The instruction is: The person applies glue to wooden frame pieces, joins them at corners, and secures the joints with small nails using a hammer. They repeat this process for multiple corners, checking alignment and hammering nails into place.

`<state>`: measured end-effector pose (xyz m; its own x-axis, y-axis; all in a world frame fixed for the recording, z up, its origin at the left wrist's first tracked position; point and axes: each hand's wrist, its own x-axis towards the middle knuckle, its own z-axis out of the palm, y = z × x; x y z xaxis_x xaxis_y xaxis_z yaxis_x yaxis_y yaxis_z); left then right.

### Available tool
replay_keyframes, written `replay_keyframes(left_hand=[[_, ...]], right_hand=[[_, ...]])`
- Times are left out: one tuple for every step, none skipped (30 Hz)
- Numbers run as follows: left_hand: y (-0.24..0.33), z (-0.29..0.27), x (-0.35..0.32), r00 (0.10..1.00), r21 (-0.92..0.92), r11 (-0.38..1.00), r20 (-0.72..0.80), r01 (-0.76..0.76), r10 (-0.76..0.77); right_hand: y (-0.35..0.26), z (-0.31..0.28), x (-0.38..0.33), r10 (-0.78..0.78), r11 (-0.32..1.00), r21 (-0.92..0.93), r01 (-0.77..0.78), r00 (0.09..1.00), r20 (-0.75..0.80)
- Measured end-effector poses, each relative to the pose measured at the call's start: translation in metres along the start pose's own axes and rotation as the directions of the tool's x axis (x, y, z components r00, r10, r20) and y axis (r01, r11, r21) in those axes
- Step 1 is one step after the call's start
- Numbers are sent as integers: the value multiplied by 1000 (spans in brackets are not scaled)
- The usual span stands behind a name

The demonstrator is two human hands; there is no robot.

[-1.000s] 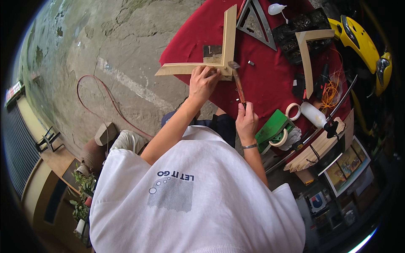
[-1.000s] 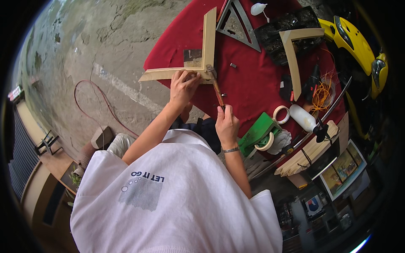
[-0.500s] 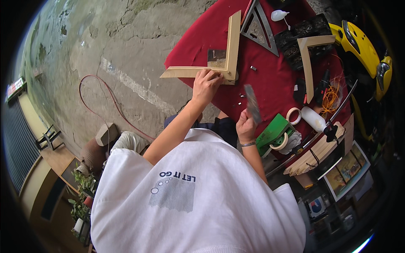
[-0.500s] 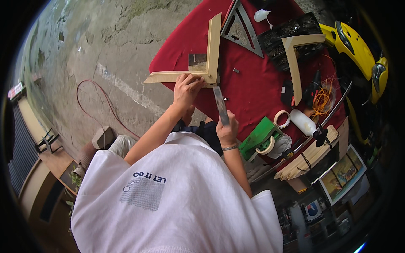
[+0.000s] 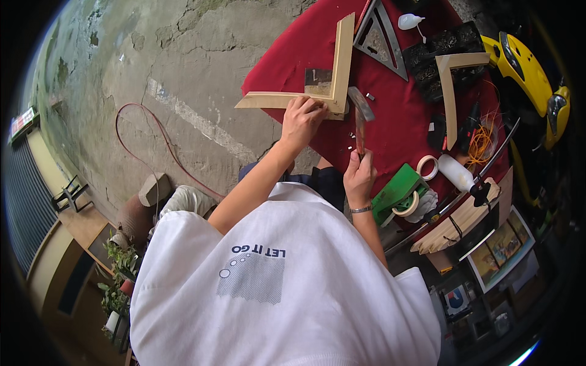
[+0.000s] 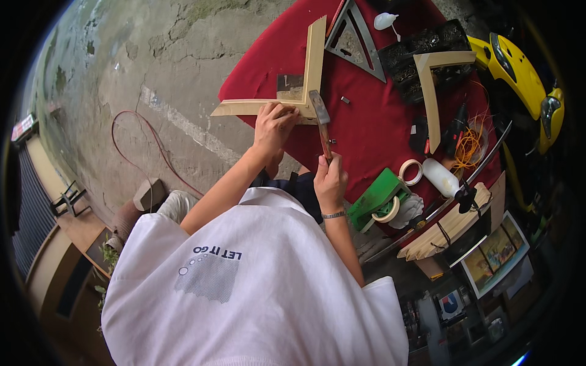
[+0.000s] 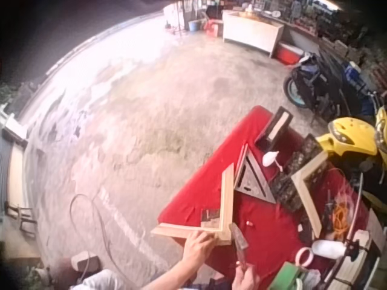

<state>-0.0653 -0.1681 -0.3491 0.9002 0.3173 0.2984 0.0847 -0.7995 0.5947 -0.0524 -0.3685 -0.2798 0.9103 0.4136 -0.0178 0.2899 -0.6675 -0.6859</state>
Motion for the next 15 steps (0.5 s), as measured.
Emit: replay_keyframes(left_hand=[[1,-1,0,1000,6,1000,1,9,-9],[0,0,1,1000,7,1000,5,-1,1],[-1,3,0,1000,10,1000,5,-11,11],[-2,5,0,1000,12,1000,5,-20,20],[-2,4,-1,1000,11,1000,6,-16,16],[-2,3,-1,1000,10,1000,7,-11,11],[-2,2,-1,1000,9,1000,8,-6,6],[0,0,-5,1000,15,1000,11,2,-3],[0,0,-2,1000,21,1000,6,2,-2],[1,-1,1,1000,27,1000,1,1,-1],[1,1,2,1000,22,1000,3,-12,12],[-1,2,1,1000,19,1000,3,-24,24],[-2,4,1,999,16,999,4,-37,37],[-2,3,1,999,13,999,6,-33,33],[-1,2,1,1000,9,1000,8,-30,29]], right_hand=[[4,3,-4,-50,998,28,52,997,-60],[8,6,-5,-102,993,48,109,986,-134],[16,11,-13,-72,997,-6,71,993,-93],[27,12,-21,146,974,-198,-112,975,166],[21,9,-19,152,979,-162,-124,972,179],[17,6,-15,158,983,-125,-135,969,192],[12,4,-8,94,994,-71,-87,990,105],[-3,-1,1,44,999,-27,-43,999,19],[-12,-4,8,-9,1000,13,11,997,-80],[-7,-2,3,-24,1000,16,25,996,-86],[2,2,-5,-40,999,17,41,994,-98],[13,7,-13,-57,998,19,60,992,-110],[24,12,-19,51,996,-82,-46,997,55],[23,11,-19,109,982,-168,-82,982,155],[22,9,-19,72,991,-119,-60,992,102]])
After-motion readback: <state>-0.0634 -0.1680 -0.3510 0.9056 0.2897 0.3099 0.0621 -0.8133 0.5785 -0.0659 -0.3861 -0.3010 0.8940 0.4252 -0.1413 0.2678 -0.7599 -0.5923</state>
